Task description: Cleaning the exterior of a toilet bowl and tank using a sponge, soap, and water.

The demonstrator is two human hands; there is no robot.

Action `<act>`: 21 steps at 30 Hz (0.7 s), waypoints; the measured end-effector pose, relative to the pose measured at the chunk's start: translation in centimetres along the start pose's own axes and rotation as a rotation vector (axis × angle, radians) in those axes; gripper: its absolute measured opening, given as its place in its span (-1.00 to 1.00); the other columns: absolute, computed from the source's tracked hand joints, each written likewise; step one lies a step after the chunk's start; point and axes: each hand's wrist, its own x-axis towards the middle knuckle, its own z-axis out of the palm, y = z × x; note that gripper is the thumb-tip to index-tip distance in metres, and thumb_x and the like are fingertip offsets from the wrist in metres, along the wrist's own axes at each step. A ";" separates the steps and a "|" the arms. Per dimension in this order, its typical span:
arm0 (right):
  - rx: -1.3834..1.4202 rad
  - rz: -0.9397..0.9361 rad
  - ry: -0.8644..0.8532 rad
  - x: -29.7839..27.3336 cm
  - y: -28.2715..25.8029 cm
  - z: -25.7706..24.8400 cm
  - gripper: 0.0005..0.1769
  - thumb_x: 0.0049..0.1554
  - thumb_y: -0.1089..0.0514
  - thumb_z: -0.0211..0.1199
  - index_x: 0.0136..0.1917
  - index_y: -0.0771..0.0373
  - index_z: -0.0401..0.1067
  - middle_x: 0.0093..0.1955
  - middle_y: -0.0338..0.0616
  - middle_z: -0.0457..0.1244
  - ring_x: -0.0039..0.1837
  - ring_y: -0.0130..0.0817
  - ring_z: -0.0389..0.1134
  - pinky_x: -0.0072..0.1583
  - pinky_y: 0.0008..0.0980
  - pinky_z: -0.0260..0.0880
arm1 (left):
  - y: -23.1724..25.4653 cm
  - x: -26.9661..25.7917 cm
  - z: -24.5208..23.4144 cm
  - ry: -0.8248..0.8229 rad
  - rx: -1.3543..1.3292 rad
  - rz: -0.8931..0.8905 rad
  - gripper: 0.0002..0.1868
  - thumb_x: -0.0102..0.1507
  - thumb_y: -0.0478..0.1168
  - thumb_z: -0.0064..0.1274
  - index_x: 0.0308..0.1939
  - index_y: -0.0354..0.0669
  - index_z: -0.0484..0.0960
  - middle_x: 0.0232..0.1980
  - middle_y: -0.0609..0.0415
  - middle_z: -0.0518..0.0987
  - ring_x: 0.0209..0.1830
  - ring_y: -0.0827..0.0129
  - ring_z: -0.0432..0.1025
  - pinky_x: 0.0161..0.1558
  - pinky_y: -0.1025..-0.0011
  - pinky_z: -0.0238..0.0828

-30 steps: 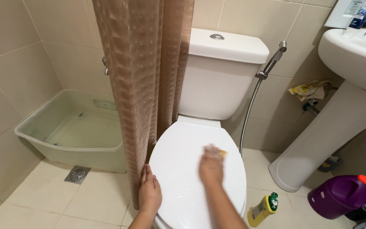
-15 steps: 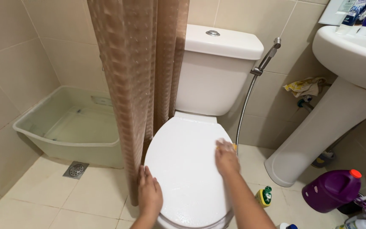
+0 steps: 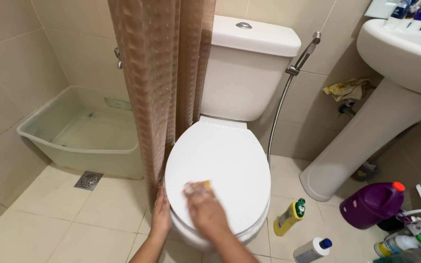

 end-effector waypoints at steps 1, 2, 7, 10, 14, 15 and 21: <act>0.081 0.235 0.024 0.0 1.2 -1.5 -0.53 0.33 -0.03 -0.17 0.38 0.13 0.35 0.57 -0.15 0.10 0.59 -0.14 0.04 0.54 -0.11 -0.01 | 2.2 -0.4 -0.5 -0.033 0.031 -0.087 -0.39 0.44 -0.13 -0.34 0.58 -0.18 0.10 0.64 -0.05 0.11 0.63 0.14 0.03 0.54 0.32 -0.08; 0.154 0.465 0.047 0.3 2.7 -3.2 -0.52 0.36 -0.09 -0.22 0.37 0.09 0.35 0.58 -0.22 0.09 0.58 -0.24 0.10 0.55 -0.22 0.10 | 4.4 -0.6 -0.5 -0.060 0.055 -0.172 -0.38 0.45 -0.10 -0.35 0.60 -0.12 0.05 0.64 -0.04 0.10 0.63 0.15 0.03 0.54 0.33 -0.08; -0.069 0.571 0.305 0.2 14.3 -4.0 -0.51 0.30 -0.04 -0.07 0.45 0.02 0.30 0.57 -0.20 0.06 0.58 -0.14 0.02 0.53 -0.17 0.04 | 12.2 0.3 0.9 -0.047 0.402 -0.166 -0.33 0.42 -0.10 -0.33 0.61 -0.10 -0.07 0.66 0.00 -0.06 0.59 0.05 0.00 0.50 0.25 -0.04; -0.078 0.562 0.341 -0.5 11.2 -2.7 -0.49 0.25 0.03 -0.01 0.46 0.05 0.27 0.60 -0.18 0.01 0.60 -0.12 -0.05 0.54 -0.13 -0.08 | 13.7 1.2 1.3 -0.042 0.566 -0.146 -0.36 0.42 -0.11 -0.34 0.58 -0.09 -0.01 0.69 0.10 -0.10 0.57 0.02 0.04 0.48 0.21 0.04; -0.005 0.204 0.297 -4.1 2.2 1.7 -0.42 0.18 0.12 0.09 0.47 0.14 0.28 0.54 0.01 0.12 0.58 -0.01 0.01 0.54 -0.11 0.01 | 12.1 2.5 1.6 -0.008 0.641 -0.063 -0.40 0.41 -0.10 -0.32 0.56 -0.10 0.13 0.69 0.12 -0.04 0.51 0.03 0.17 0.45 0.20 0.15; -0.007 0.212 0.290 -5.8 0.8 3.5 -0.42 0.18 0.12 0.09 0.47 0.14 0.28 0.54 0.01 0.12 0.58 -0.01 0.01 0.54 -0.11 0.01 | 12.0 2.1 1.7 -0.016 0.641 -0.070 -0.40 0.41 -0.10 -0.32 0.56 -0.10 0.13 0.69 0.12 -0.04 0.51 0.03 0.17 0.45 0.20 0.15; -0.160 -0.138 0.303 -11.3 2.2 12.4 -0.35 0.16 0.32 -0.07 0.52 0.13 0.24 0.58 -0.11 0.16 0.58 -0.01 0.07 0.47 0.26 -0.16 | 9.6 1.3 1.7 -0.003 0.608 0.042 -0.38 0.40 -0.12 -0.30 0.55 -0.17 0.13 0.67 0.08 -0.02 0.56 0.07 0.08 0.47 0.22 0.04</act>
